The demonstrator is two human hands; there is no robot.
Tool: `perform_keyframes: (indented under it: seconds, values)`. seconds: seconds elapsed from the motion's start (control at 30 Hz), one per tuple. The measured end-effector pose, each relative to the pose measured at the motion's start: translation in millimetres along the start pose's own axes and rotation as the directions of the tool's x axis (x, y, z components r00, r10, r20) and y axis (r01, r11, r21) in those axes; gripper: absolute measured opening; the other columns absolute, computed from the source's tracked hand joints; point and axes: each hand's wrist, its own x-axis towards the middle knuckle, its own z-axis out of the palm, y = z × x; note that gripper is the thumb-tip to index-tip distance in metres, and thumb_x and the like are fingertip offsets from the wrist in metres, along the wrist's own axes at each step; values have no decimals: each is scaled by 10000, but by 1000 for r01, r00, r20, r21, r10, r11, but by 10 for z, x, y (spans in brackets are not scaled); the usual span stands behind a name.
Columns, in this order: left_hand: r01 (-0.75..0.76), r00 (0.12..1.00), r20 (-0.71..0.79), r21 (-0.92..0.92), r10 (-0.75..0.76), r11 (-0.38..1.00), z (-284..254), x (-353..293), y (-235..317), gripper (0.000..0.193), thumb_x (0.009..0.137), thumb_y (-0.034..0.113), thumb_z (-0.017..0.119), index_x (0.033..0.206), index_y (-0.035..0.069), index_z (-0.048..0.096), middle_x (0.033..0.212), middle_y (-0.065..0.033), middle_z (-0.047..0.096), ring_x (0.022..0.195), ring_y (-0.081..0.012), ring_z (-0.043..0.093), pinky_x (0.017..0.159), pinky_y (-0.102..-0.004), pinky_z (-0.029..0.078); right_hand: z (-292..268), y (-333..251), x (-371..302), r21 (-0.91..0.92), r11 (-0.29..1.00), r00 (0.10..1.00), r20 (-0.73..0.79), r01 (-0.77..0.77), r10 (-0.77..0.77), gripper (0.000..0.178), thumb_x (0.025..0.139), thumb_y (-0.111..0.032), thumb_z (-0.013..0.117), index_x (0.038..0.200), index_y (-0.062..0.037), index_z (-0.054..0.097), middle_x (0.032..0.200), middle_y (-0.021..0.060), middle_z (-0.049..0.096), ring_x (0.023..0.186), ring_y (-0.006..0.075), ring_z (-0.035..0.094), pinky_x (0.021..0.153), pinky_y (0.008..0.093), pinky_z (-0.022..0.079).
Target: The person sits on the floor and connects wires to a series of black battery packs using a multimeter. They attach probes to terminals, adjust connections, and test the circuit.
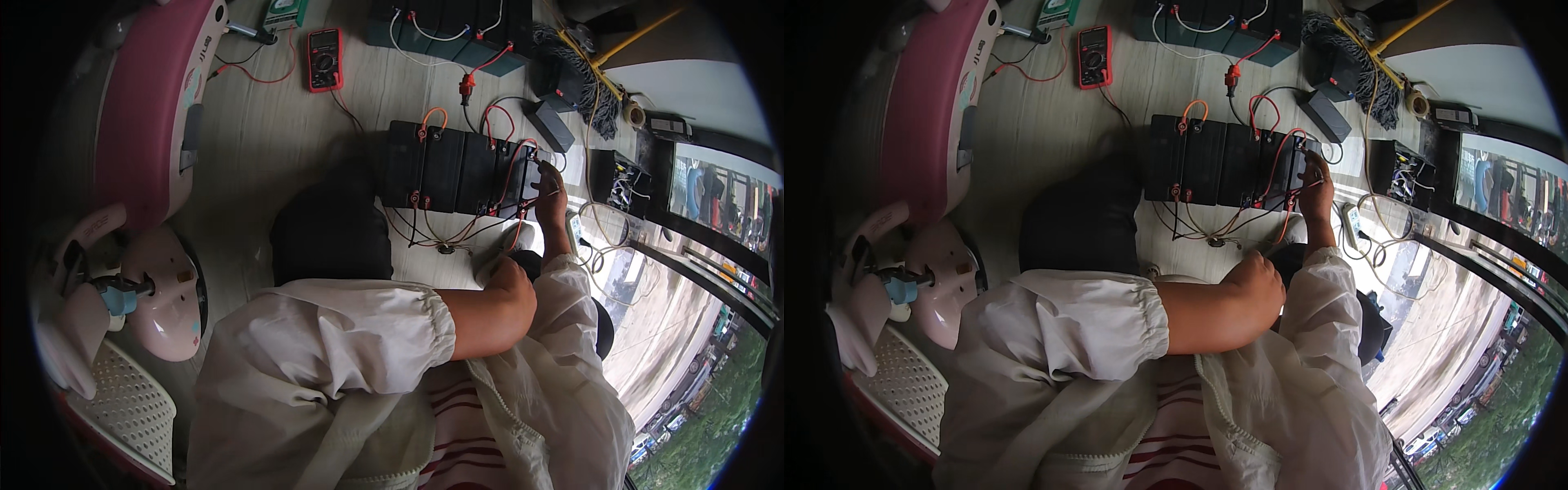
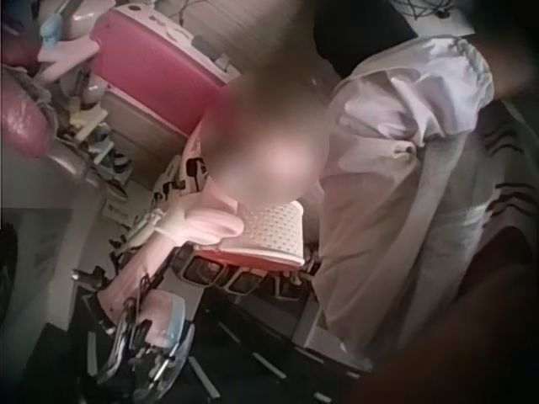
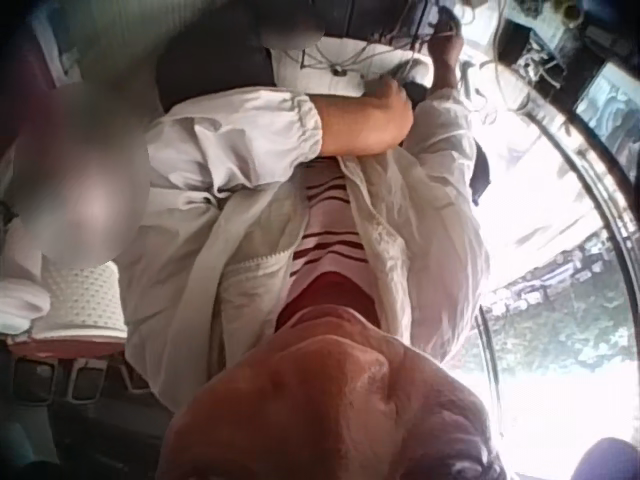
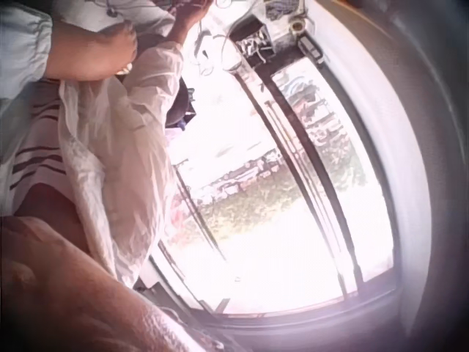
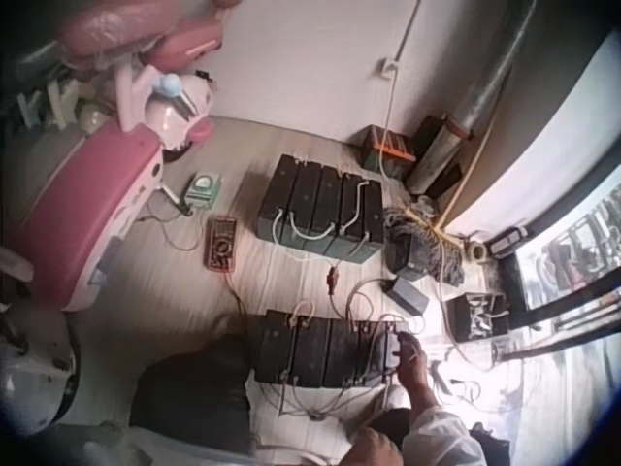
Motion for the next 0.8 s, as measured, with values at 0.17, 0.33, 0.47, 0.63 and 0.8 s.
perform_keyframes:
  seconds: [0.17,0.33,0.47,0.63,0.8]
  values:
    - [-15,1000,-22,9,15,1000,42,-14,-20,594,689,248,753,1218,29,597,1117,-94,641,1035,-248,578,821,-399,413,-17,32,38,-19,998,998,24,-60,61,337,1021,-215,406,1285,-47,531,1201,137,608,1039,195,604,764,290,518]
    - [-4,1000,28,-33,5,999,77,71,-38,582,679,246,761,1199,35,608,1116,-84,644,1024,-235,581,791,-377,409,20,108,54,38,998,999,15,-42,41,337,1027,-212,389,1285,-40,521,1208,137,597,1042,206,608,738,298,533]
    - [-13,999,39,-57,15,998,78,77,-55,563,690,242,751,1193,34,611,1115,-80,645,1023,-233,583,787,-374,409,-7,140,51,40,997,997,42,-73,71,376,1025,-271,407,1296,-26,495,1244,128,550,1110,206,566,760,313,546]
    - [-19,999,31,-57,21,998,51,55,-78,525,714,244,725,1183,35,615,1100,-82,649,1016,-231,590,783,-371,412,-3,117,42,10,999,999,24,-37,37,325,1027,-194,388,1288,-42,508,1216,138,592,1055,214,610,727,303,553]
    - [-21,1000,15,-27,22,999,46,44,-66,506,728,255,707,1176,37,618,1093,-87,653,1009,-233,597,791,-373,419,2,88,40,15,999,998,47,-42,41,356,1025,-256,418,1289,-31,500,1232,131,560,1081,202,579,744,305,545]
